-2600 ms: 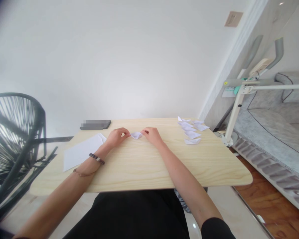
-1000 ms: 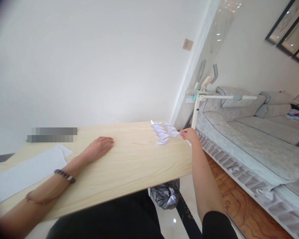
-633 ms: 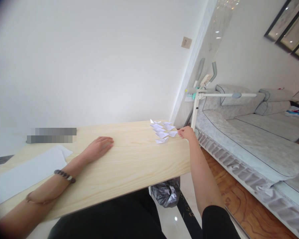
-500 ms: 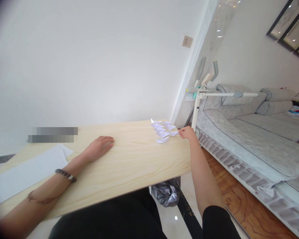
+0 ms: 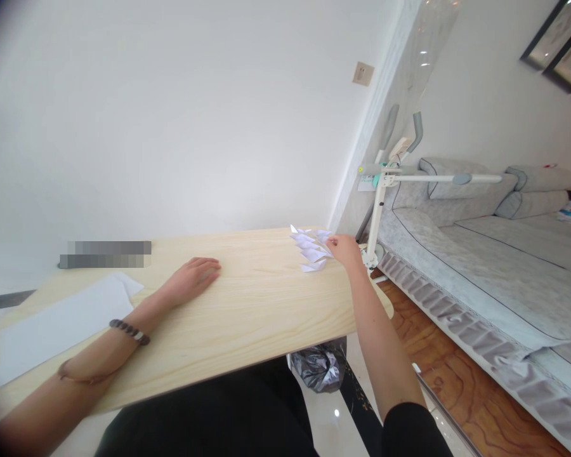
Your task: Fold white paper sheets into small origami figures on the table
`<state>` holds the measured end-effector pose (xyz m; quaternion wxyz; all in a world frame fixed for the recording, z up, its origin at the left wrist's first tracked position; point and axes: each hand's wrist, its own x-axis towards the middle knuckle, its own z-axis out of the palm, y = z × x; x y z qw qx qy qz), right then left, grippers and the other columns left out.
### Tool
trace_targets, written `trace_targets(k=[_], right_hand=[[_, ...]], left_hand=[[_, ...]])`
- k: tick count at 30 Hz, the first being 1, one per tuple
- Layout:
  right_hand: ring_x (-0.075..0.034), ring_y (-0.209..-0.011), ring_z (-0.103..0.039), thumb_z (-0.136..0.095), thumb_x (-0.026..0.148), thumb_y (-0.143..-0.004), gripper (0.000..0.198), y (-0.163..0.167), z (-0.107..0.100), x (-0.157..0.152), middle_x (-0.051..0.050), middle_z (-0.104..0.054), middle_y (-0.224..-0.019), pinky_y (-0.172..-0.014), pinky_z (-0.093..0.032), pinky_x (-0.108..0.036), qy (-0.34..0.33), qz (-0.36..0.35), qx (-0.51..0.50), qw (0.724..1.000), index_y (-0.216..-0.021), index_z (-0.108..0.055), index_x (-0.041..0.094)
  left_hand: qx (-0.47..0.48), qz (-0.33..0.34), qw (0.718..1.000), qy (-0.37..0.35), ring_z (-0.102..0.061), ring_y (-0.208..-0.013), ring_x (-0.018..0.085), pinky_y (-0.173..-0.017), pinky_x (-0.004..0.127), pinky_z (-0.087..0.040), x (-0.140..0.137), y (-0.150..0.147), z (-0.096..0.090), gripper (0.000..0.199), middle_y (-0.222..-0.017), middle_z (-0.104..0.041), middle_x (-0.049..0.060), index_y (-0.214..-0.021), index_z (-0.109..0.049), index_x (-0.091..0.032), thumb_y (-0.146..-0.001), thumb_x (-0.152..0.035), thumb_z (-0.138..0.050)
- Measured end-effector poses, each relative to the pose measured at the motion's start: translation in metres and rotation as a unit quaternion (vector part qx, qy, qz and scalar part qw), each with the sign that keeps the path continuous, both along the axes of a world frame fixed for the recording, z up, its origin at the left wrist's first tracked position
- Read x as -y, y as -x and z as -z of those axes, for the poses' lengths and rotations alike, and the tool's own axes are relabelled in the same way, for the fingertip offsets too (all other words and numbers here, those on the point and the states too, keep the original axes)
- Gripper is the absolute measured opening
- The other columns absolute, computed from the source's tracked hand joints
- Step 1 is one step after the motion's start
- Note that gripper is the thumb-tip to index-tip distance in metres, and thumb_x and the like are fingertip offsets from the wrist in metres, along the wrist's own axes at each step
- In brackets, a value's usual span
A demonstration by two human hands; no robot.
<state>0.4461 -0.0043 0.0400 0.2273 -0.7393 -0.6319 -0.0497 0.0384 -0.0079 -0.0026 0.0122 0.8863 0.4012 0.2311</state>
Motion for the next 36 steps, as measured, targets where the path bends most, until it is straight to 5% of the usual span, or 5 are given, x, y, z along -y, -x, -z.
trace_targets(k=[10,17,22,28,36], right_hand=[[-0.014,-0.084,-0.053,-0.041,0.031,-0.079,0.027,0.162,0.018,-0.001,-0.005,-0.058,-0.096,-0.075,-0.036,-0.022,0.033,-0.261,0.043,0.964,-0.095,-0.059,0.019],[-0.021,-0.107,-0.036,-0.033,0.036,-0.083,0.039,0.252,0.055,-0.018,-0.011,-0.046,-0.115,-0.088,-0.028,-0.031,0.009,-0.266,0.067,0.962,-0.110,-0.048,0.013],[-0.024,-0.104,-0.035,-0.032,0.037,-0.082,0.039,0.268,0.061,-0.022,-0.011,-0.045,-0.116,-0.086,-0.028,-0.034,-0.001,-0.237,0.065,0.969,-0.110,-0.047,0.014],[-0.023,-0.103,-0.035,-0.031,0.038,-0.082,0.039,0.264,0.065,-0.023,-0.009,-0.046,-0.116,-0.086,-0.028,-0.033,-0.018,-0.240,0.068,0.968,-0.110,-0.047,0.015],[-0.023,-0.103,-0.035,-0.031,0.038,-0.082,0.039,0.265,0.067,-0.024,-0.008,-0.046,-0.116,-0.085,-0.029,-0.033,-0.019,-0.239,0.067,0.969,-0.109,-0.048,0.016]], left_hand=[[-0.038,-0.097,0.995,0.008,-0.045,-0.099,0.021,-0.087,0.035,-0.034,0.006,0.004,0.000,0.035,-0.107,-0.050,0.008,-0.103,-0.051,-0.021,-0.080,-0.041,-0.033],[-0.066,-0.087,0.993,0.041,-0.044,-0.104,0.019,-0.088,0.032,-0.034,-0.003,0.029,-0.001,0.034,-0.114,-0.048,0.005,-0.108,-0.049,-0.023,-0.082,-0.037,-0.031],[-0.016,-0.234,0.972,0.010,-0.049,-0.093,0.019,-0.083,0.032,-0.037,-0.010,0.080,-0.018,0.032,-0.100,-0.054,0.007,-0.101,-0.053,-0.021,-0.083,-0.027,-0.028],[-0.008,-0.452,0.887,0.091,-0.048,-0.096,0.024,-0.079,0.036,-0.037,-0.007,0.139,-0.016,0.045,-0.101,-0.052,0.011,-0.117,-0.040,-0.024,-0.074,-0.015,-0.035],[-0.003,-0.516,0.846,0.135,-0.041,-0.105,0.032,-0.079,0.044,-0.036,-0.010,0.143,-0.007,0.052,-0.110,-0.046,0.014,-0.125,-0.030,-0.026,-0.073,-0.023,-0.036]])
